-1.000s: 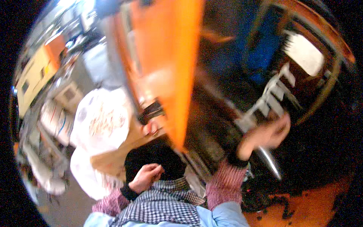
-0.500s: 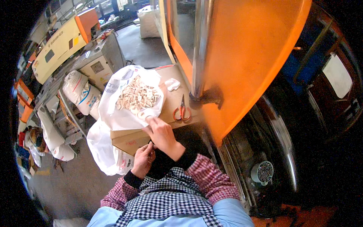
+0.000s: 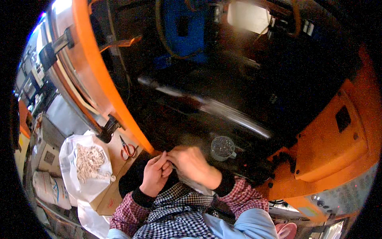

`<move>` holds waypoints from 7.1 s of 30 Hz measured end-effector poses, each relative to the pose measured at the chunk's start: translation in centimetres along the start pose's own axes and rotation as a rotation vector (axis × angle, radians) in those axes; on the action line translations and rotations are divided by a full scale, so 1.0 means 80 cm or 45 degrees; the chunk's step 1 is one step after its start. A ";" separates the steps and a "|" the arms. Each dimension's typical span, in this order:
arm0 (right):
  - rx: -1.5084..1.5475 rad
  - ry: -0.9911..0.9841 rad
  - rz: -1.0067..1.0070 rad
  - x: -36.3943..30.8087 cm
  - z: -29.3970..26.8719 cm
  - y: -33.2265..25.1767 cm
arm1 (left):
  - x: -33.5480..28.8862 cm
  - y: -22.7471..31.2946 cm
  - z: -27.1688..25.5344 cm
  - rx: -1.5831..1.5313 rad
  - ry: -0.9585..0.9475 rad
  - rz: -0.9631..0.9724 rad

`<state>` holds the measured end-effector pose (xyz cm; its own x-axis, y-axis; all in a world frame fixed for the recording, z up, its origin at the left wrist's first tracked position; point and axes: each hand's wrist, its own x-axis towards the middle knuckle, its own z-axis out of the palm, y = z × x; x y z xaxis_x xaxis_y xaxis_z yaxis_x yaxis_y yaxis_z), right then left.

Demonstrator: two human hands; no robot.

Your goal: The person sits on the floor and repeatedly picks up white plastic components, inserts them into a machine, and removes the processed parts. The person then separates the parts by hand and places them into a white bag.

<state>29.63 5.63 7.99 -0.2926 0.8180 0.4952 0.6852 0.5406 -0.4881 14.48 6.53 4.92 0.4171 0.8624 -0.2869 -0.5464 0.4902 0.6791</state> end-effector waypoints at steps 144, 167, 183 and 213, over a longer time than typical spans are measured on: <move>-0.468 1.453 0.488 0.400 -0.156 0.426 | 0.081 0.020 0.040 0.266 -0.128 0.200; 0.046 -0.450 -0.146 0.178 -0.118 0.098 | 0.113 0.045 0.078 -0.043 -0.071 0.292; -0.030 0.432 -0.210 0.217 -0.126 0.149 | 0.128 0.050 0.066 -0.074 -0.075 0.324; -0.324 0.947 0.522 0.409 -0.213 0.400 | 0.087 0.013 0.041 0.212 -0.207 0.318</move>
<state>53.34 46.34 20.83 0.4569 0.5506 0.6986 0.7944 0.1007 -0.5990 19.18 12.65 5.83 0.4032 0.9151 0.0047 -0.5259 0.2275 0.8196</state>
